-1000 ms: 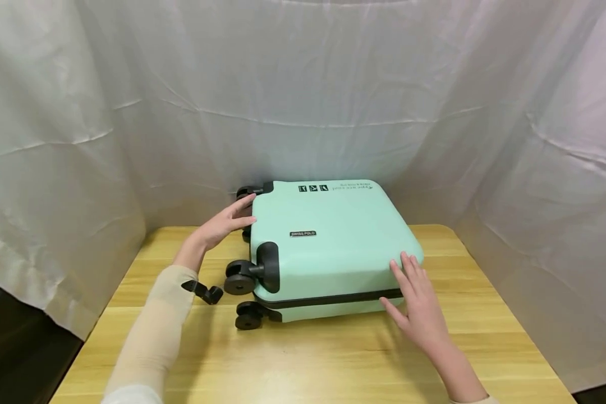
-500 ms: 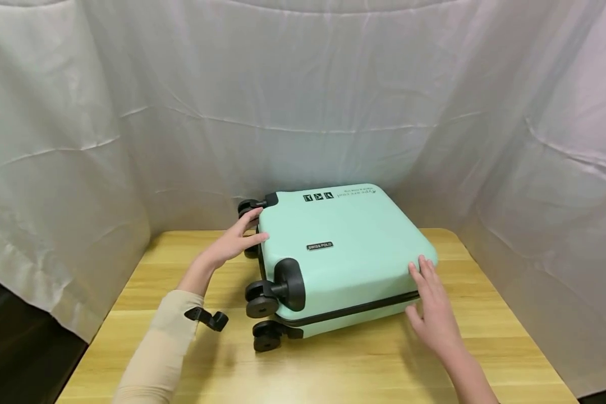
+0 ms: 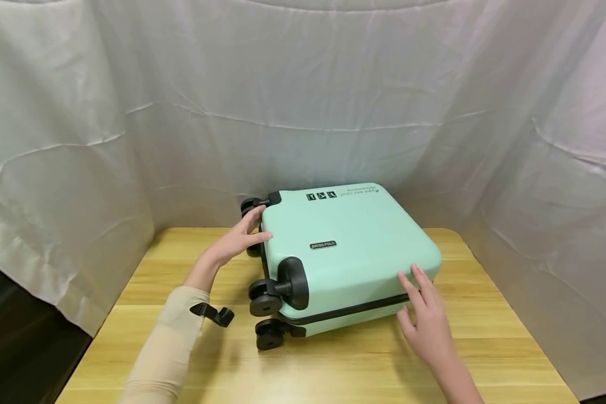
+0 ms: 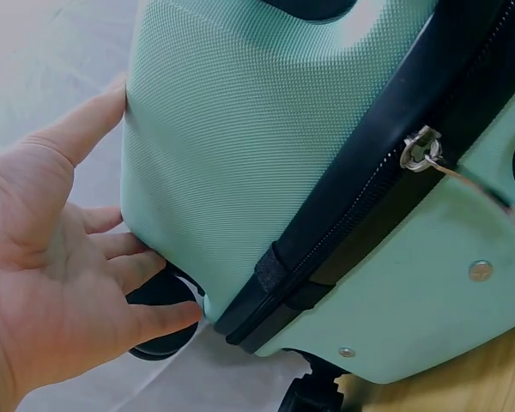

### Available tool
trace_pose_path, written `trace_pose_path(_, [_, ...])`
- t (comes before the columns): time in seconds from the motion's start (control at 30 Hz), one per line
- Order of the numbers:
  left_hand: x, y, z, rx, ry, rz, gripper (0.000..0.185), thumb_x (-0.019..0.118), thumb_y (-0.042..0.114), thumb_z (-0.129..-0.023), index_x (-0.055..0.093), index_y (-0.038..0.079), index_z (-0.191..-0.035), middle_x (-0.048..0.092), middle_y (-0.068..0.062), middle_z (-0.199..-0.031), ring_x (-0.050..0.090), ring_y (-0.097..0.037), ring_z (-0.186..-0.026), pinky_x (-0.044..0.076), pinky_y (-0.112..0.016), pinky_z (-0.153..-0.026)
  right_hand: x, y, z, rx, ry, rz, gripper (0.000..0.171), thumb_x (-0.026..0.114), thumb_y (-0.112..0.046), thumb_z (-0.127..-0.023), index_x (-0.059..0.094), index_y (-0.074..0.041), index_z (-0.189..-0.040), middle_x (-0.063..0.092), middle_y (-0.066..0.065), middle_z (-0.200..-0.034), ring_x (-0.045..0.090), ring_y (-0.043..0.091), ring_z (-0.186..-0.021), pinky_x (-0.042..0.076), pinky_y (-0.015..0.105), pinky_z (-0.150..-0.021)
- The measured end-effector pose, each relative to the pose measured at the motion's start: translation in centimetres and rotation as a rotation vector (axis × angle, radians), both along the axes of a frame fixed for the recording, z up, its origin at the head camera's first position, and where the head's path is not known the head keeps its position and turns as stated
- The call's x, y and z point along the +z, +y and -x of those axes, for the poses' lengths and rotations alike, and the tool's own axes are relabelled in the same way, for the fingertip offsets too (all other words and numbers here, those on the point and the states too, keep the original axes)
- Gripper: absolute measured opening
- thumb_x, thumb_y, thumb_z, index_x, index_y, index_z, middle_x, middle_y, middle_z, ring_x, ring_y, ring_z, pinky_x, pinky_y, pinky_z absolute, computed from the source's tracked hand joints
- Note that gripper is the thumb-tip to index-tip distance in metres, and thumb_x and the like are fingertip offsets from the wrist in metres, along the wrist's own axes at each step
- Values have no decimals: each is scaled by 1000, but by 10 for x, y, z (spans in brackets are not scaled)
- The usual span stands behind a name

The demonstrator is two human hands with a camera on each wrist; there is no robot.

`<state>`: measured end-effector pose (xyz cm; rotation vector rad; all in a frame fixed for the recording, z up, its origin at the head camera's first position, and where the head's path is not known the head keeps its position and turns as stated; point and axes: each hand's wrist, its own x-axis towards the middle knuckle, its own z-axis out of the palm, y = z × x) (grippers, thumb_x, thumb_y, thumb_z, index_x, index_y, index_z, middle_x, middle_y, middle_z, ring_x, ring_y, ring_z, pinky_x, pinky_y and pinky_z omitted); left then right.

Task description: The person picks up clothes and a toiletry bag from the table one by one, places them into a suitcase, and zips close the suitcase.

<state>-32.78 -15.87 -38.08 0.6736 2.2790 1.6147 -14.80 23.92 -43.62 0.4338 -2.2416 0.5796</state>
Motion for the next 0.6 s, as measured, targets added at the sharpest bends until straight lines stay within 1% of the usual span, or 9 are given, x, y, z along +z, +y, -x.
trace_pose_path(0.13, [-2,1,1,6,-1,-6,84,62,34,-95,7,21,-158,4,-6,-166,6,-29,-153,12,-58,-121,1,-5,-2,-16,10,-11,70,60,11,-71,53,-3,-139,43,26,-147,38,43,-138,14,10,-117])
trace_pose_path(0.3, [-6,5,-3,20,-4,-19,83,62,37,-95,10,23,-157,7,-7,-165,7,-27,-153,14,-58,-120,3,-3,-3,-22,27,-13,73,62,14,-68,53,-2,-138,43,25,-148,40,46,-134,14,11,-118])
trace_pose_path(0.43, [-6,10,-11,40,-6,-23,85,63,38,-94,9,22,-157,7,-9,-165,7,-27,-153,15,-58,-120,5,0,-5,-34,3,-5,74,63,15,-68,51,-2,-139,40,25,-149,39,45,-136,14,7,-115])
trace_pose_path(0.57, [-6,16,-23,58,8,-17,87,64,40,-93,8,21,-158,6,-9,-165,7,-29,-153,16,-59,-120,8,6,-6,-79,-55,23,73,62,15,-72,49,-4,-142,37,21,-153,36,39,-140,17,-2,-106])
trace_pose_path(0.6, [-7,18,-27,62,16,-11,88,64,40,-93,8,21,-158,6,-8,-165,8,-29,-153,17,-59,-119,9,7,-6,-95,-67,28,73,62,15,-73,49,-5,-142,37,19,-154,36,37,-141,21,-2,-103])
